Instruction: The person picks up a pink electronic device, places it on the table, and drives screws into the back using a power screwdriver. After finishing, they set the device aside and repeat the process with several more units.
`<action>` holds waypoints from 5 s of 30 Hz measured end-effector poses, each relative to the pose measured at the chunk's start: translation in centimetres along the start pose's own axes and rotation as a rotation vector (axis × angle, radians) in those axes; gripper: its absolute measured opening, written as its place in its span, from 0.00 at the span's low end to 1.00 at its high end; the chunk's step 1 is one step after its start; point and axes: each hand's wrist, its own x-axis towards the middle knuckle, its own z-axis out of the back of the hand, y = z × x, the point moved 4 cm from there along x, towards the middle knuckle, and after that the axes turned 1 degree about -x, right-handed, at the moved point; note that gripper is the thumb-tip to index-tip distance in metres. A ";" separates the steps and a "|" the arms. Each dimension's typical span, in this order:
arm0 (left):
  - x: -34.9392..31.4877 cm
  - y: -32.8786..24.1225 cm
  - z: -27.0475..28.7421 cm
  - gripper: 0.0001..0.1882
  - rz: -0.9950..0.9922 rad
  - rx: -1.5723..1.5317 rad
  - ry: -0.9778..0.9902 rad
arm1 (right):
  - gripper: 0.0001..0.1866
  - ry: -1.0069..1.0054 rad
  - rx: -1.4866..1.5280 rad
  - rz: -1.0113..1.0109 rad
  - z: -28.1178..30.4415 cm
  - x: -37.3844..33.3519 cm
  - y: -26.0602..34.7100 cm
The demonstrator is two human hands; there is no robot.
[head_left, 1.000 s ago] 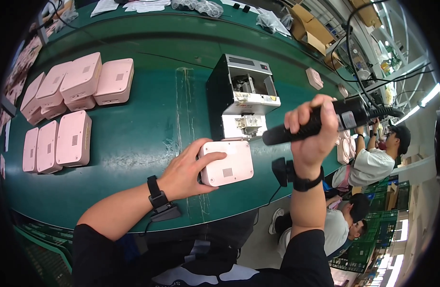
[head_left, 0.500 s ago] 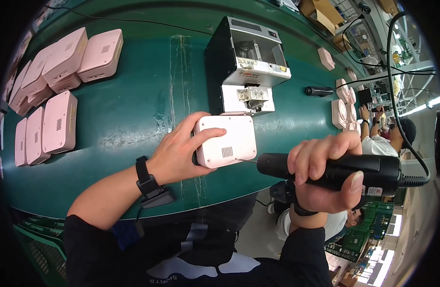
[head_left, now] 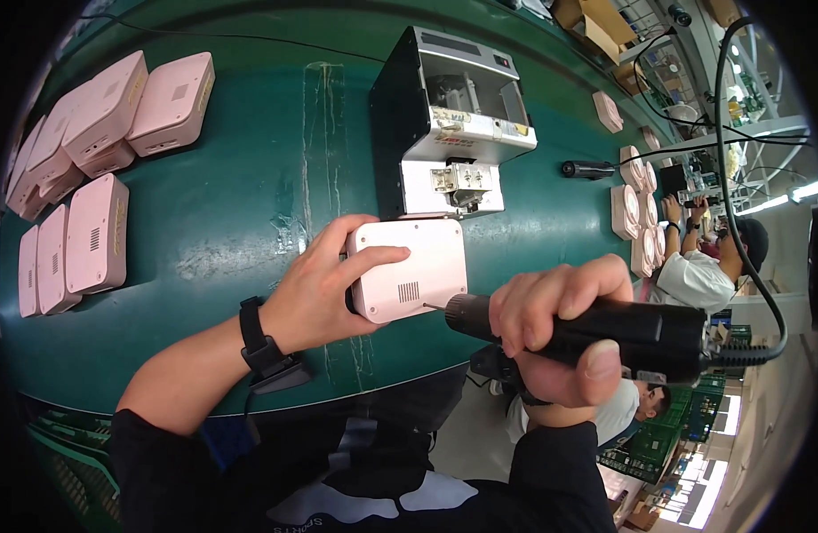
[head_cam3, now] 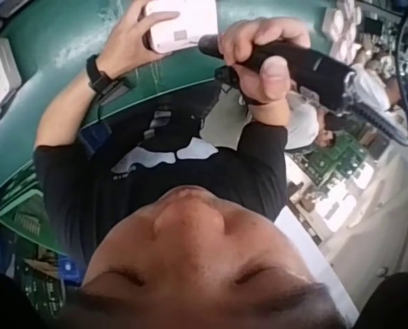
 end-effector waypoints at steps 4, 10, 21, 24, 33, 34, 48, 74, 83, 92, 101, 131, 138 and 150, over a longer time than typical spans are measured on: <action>0.1 0.2 0.1 0.41 -0.038 0.023 -0.002 | 0.22 0.025 0.035 0.049 0.5 1.7 0.3; 0.0 -0.4 0.3 0.41 -0.065 0.052 0.001 | 0.17 -0.076 0.073 0.287 2.6 6.9 1.7; -0.8 0.5 0.2 0.42 -0.079 0.027 -0.023 | 0.15 -0.044 0.080 0.171 1.6 6.3 0.4; -0.5 0.8 0.4 0.42 -0.076 0.026 -0.013 | 0.18 0.031 0.140 0.169 -0.9 3.5 1.9; -0.6 1.0 -0.3 0.41 -0.060 0.020 -0.010 | 0.31 0.365 0.191 0.141 -3.9 1.3 2.7; -0.7 1.1 -0.3 0.41 -0.053 0.019 -0.016 | 0.32 0.368 0.199 0.130 -4.1 1.3 2.3; -0.9 1.1 -0.6 0.35 -0.057 -0.036 -0.117 | 0.25 0.403 0.113 0.227 -5.7 1.0 -0.1; 0.9 4.7 4.5 0.47 0.283 -1.520 -0.416 | 0.09 -0.580 -0.056 0.386 14.0 -1.5 0.2; 1.5 6.6 2.4 0.43 0.556 -1.544 -0.175 | 0.09 -0.640 -0.066 0.249 14.1 -1.4 -3.5; 0.9 7.1 1.7 0.30 0.580 -1.588 -0.214 | 0.11 -0.834 -0.069 0.196 15.7 -1.6 -3.5; 2.7 7.9 6.3 0.33 0.547 -1.585 -0.414 | 0.13 -0.815 -0.137 0.138 15.4 0.7 -3.8; 26.0 18.4 24.3 0.21 0.446 1.040 0.162 | 0.11 -0.745 0.151 0.374 17.3 -5.5 -4.9; 29.1 20.2 23.6 0.24 0.555 1.060 0.270 | 0.12 -0.700 0.061 0.318 17.1 -3.7 -4.1; 21.3 8.6 22.7 0.23 0.190 0.843 0.053 | 0.08 -0.583 0.094 0.295 15.8 -2.2 -4.4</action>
